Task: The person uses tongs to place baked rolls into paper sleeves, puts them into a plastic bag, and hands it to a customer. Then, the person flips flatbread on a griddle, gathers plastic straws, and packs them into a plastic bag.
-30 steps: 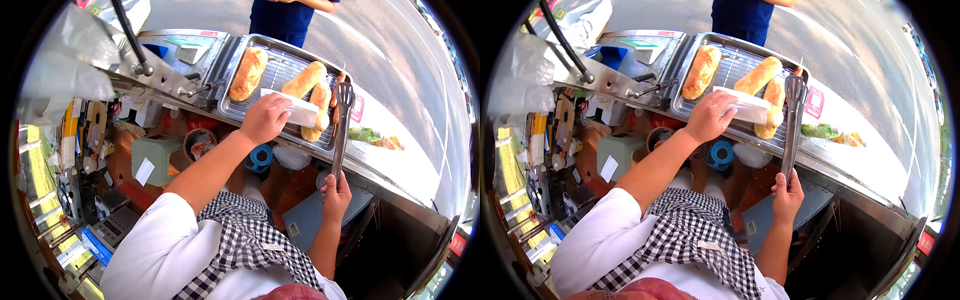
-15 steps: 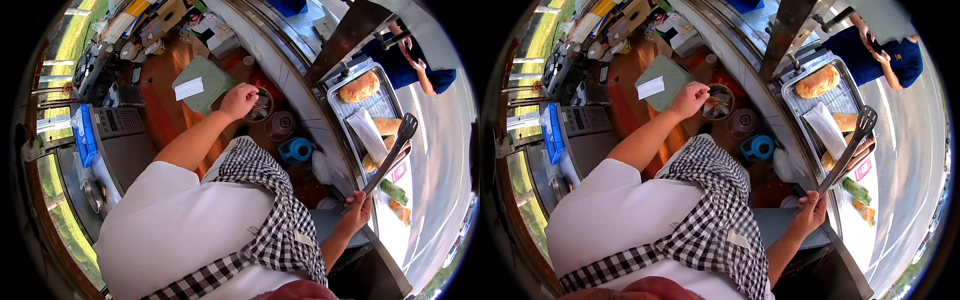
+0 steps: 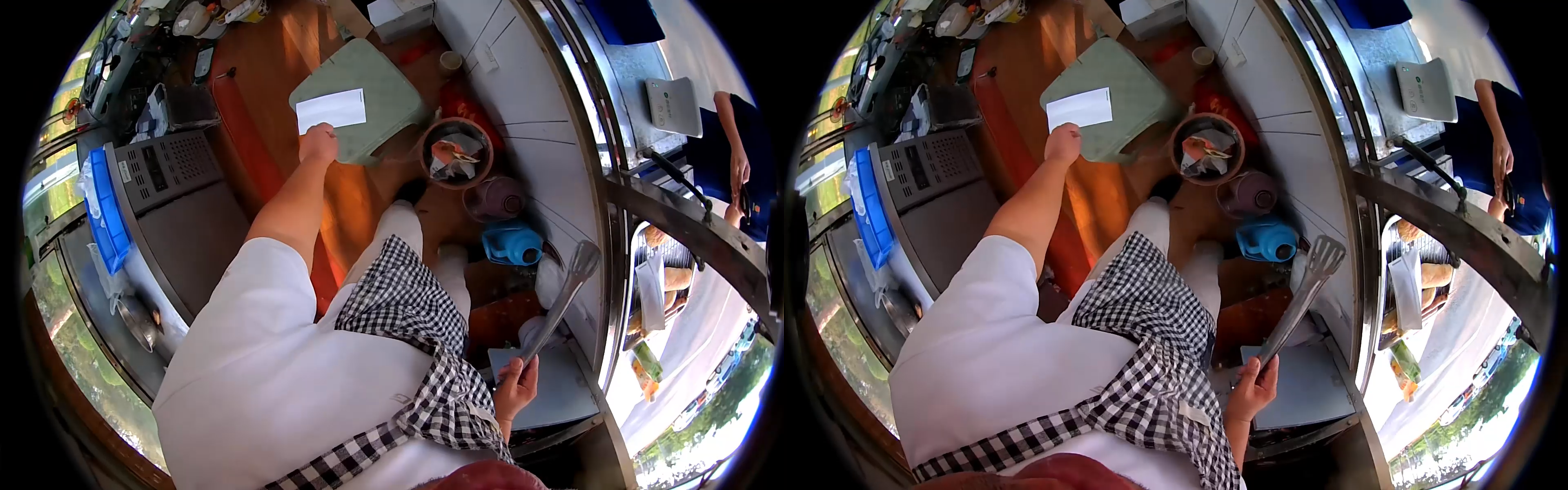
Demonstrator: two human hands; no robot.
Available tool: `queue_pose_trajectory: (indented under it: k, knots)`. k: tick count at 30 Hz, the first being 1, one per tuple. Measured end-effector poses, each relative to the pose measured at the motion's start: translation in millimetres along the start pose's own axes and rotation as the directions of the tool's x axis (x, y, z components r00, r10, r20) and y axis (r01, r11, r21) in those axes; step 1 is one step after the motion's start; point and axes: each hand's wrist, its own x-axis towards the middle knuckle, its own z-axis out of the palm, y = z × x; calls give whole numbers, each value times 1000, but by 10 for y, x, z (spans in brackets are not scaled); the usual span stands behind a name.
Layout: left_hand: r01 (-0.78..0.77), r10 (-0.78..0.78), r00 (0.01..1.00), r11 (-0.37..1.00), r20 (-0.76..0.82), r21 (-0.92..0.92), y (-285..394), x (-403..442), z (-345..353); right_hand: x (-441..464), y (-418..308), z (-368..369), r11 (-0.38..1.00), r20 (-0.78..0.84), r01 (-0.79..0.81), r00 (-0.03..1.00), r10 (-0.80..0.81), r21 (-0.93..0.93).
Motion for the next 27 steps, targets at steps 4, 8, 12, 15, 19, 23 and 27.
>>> queue_pose_trajectory:
  k: [4, 8, 12, 15, 19, 23, 27]
  knots:
    - [81, -80, 996, 996, 36, -28, -89, 382, 97, 101, 55, 292, 994, 71, -49, 996, 56, -100]
    - [92, -90, 996, 992, -28, 88, 99, 446, 121, 372, 23, 443, 989, 114, -38, 992, 54, -142]
    - [-117, 128, 991, 969, -34, 219, 36, 639, 193, 506, 5, 582, 981, 122, -26, 991, 50, -191]
    - [-166, 180, 981, 970, -67, 179, 35, 740, 310, 657, 36, 573, 978, 146, -20, 988, 52, -207]
    - [-201, 217, 972, 967, -91, 154, -146, 867, 293, 747, 44, 664, 978, 183, -30, 981, 68, -205]
    - [-162, 179, 981, 965, -69, 204, -141, 822, 231, 848, 2, 765, 980, 194, -53, 977, 91, -192]
    - [253, -275, 947, 957, -168, -142, -60, 754, 225, 913, -66, 791, 978, 198, -27, 978, 69, -209]
